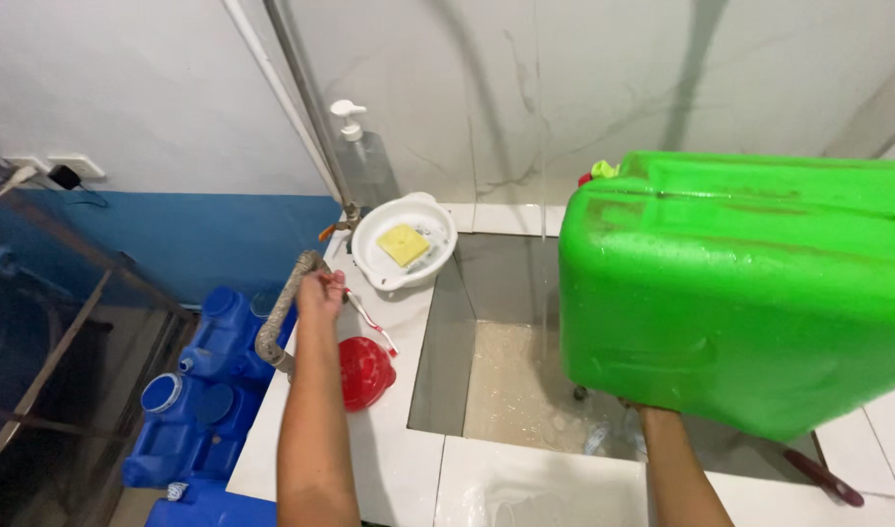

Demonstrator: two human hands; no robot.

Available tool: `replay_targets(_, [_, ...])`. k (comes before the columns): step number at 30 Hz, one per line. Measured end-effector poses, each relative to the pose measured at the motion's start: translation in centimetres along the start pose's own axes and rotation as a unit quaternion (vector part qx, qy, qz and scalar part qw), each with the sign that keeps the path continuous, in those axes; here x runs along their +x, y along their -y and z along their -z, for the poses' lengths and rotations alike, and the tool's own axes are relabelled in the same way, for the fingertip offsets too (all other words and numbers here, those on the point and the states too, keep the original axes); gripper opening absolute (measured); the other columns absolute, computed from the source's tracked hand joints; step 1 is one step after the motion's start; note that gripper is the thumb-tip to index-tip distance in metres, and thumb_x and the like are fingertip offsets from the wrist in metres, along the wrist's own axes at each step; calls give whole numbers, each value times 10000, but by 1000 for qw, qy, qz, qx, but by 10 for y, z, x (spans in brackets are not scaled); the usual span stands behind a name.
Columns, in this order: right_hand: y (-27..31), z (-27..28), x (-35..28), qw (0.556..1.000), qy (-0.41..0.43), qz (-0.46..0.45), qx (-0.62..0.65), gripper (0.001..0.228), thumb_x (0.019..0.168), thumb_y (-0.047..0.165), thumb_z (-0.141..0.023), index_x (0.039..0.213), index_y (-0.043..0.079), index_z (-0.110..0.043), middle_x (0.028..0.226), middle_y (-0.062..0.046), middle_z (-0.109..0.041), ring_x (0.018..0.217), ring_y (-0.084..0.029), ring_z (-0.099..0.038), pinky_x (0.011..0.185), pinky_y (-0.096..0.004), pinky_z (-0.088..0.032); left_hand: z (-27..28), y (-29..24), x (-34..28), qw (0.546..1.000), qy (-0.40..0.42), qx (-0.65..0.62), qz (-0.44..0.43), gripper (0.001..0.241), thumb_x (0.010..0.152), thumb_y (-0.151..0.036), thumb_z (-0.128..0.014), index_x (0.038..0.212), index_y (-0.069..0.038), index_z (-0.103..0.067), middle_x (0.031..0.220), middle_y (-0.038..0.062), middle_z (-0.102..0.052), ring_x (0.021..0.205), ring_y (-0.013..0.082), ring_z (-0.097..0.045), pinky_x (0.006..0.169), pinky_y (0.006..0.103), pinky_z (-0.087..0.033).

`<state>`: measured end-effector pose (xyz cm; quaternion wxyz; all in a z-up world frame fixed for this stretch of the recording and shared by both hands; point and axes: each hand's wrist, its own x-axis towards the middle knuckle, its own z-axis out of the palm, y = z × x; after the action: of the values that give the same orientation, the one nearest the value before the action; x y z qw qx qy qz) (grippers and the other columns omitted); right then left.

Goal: The person washes a green plastic jerrycan and a red plastic lid in a sink. They use a sponge to scrub the exterior and interior of the jerrycan, rinse it under running water, and then wash the red lid separately before placing it back on the jerrycan.

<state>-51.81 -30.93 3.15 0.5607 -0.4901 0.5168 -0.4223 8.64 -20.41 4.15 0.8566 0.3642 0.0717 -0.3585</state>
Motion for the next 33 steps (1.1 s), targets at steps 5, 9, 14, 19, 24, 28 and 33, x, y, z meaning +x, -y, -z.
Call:
replay_targets(5, [4, -6, 4, 1000, -6, 8, 7, 354, 873, 295, -624, 1106, 55, -742, 1251, -210, -604, 1190, -434, -515, 988, -573, -373, 3, -3, -31, 996, -9, 64, -56, 203, 1033, -181, -488, 1152, -17, -477, 868, 106, -591, 777, 222, -618, 801, 368, -595])
replay_targets(9, [9, -10, 7, 1000, -7, 18, 8, 351, 861, 279, -629, 1110, 57, -741, 1281, -206, -588, 1221, -434, -493, 1011, -577, -353, -5, 8, -54, 960, -9, 236, -150, 421, 1023, -183, -462, 1421, -51, -422, 912, 104, -578, 760, 195, -568, 719, 353, -514])
replay_targets(14, [18, -11, 15, 999, -13, 34, 17, 350, 846, 258, -635, 1115, 59, -739, 1320, -201, -567, 1259, -435, -464, 1041, -582, -329, 1, 13, -63, 865, -34, 437, -244, 510, 1057, -249, -469, 1503, -4, -442, 1078, 189, -551, 883, 277, -537, 783, 385, -466])
replay_targets(19, [24, -11, 23, 999, -22, 46, 20, 351, 831, 238, -641, 1120, 62, -737, 1359, -196, -546, 1298, -435, -435, 1070, -588, -304, 2, 24, -66, 748, -80, 569, -333, 568, 997, -249, -540, 1469, 49, -432, 1344, 293, -425, 1183, 400, -513, 1038, 422, -434])
replay_targets(24, [30, -11, 27, 998, -24, 54, 16, 355, 816, 218, -647, 1125, 64, -735, 1397, -191, -525, 1337, -436, -407, 1100, -593, -280, 6, 34, -99, 636, -36, 671, -379, 501, 1065, -301, -474, 1462, 5, -491, 1510, 259, -497, 1382, 450, -439, 1176, 499, -330])
replay_targets(28, [29, -8, 26, 998, -26, 51, 15, 361, 804, 201, -652, 1128, 66, -733, 1428, -188, -509, 1368, -437, -384, 1123, -598, -260, 7, 61, -161, 525, 14, 815, -243, 577, 1026, -410, -430, 1524, -121, -394, 1618, 140, -427, 1462, 444, -328, 1193, 548, -246])
replay_targets(33, [30, 11, 25, 998, -34, 46, 13, 369, 789, 181, -658, 1133, 68, -731, 1467, -183, -488, 1406, -437, -355, 1152, -603, -235, -41, 39, -172, 623, 13, 770, -135, 796, 1038, -557, -318, 1661, -181, 4, 1637, 189, -262, 1562, 406, -168, 1231, 580, -123])
